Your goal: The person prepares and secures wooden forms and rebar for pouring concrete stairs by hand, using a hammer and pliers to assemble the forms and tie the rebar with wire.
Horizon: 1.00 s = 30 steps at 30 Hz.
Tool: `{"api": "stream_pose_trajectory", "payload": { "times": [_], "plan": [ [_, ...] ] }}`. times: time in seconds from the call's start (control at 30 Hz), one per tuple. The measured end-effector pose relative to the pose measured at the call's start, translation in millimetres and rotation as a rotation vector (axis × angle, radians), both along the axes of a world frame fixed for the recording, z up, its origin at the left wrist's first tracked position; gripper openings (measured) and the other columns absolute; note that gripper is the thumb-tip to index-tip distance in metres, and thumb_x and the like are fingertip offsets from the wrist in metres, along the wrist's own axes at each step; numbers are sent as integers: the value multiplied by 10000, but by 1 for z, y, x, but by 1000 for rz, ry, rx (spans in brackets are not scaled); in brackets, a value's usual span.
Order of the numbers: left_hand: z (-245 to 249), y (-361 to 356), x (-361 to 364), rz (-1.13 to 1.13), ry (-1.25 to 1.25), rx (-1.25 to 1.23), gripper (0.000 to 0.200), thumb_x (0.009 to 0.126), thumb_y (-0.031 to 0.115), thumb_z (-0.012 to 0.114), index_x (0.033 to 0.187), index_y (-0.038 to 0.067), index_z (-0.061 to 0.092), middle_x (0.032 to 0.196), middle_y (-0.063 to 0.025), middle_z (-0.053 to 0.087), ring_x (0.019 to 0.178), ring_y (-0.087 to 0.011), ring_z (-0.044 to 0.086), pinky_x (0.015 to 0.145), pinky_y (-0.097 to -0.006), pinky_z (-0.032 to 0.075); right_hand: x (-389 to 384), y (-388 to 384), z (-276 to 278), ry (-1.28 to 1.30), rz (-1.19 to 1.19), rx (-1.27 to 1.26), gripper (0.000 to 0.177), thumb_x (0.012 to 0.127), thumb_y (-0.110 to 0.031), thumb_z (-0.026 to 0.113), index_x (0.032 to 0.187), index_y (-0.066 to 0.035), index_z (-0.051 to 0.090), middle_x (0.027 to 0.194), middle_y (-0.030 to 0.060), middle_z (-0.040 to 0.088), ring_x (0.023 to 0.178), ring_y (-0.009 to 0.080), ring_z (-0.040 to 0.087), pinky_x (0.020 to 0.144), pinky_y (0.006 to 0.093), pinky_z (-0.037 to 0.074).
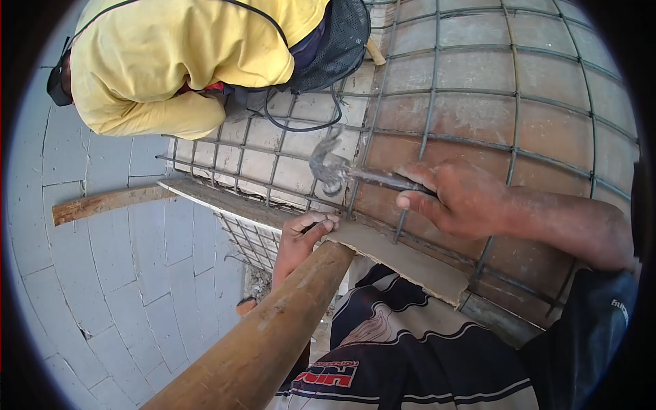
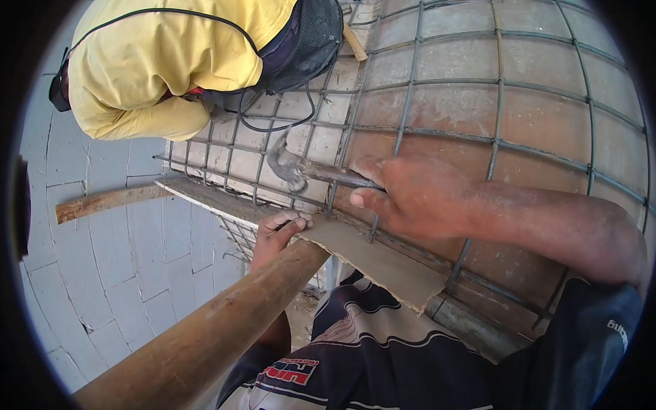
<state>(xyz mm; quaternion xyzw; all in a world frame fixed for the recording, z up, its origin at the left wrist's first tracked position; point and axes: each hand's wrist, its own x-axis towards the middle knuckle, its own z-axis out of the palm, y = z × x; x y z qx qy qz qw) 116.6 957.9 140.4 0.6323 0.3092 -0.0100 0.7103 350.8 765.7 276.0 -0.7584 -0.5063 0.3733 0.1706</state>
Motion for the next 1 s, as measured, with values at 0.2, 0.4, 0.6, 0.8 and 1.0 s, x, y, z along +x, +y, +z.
{"api": "stream_pose_trajectory", "payload": {
  "times": [0.2,0.4,0.6,0.8,1.0],
  "plan": [
    [1,-4,-1,81,13,-114,147,867,39,649,987,-33,694,907,-90,702,849,-138,640,807,-270,487,-6,4,-16,28,5,84,474,972,-320,498,1258,57,486,829,287,607,846,455,605,755,493,468],
    [2,-7,-1,93,-4,-67,103,870,35,637,925,-32,692,851,-64,693,812,-109,625,787,-254,492,-13,19,-1,96,-29,-1,498,981,-326,475,1333,24,443,942,306,614,908,459,603,801,495,475],
    [-2,-8,-3,104,-27,-113,105,872,50,638,922,-26,693,862,-64,693,814,-111,625,786,-260,492,-30,16,-17,82,26,-165,479,978,-303,453,1347,1,421,945,301,629,918,471,607,855,525,472],
    [-1,-7,-3,78,-40,-113,102,867,63,647,912,-14,695,863,-59,694,824,-114,621,800,-260,486,-29,16,-19,54,10,144,485,974,-288,461,1356,6,409,867,294,630,843,469,621,790,516,497],
    [-6,-4,-7,45,-30,-118,153,885,77,636,982,-22,703,879,-73,704,870,-126,627,837,-271,475,-25,29,11,103,-60,122,482,982,-277,440,1366,12,401,900,298,629,882,449,623,792,515,490]
  ]
}}
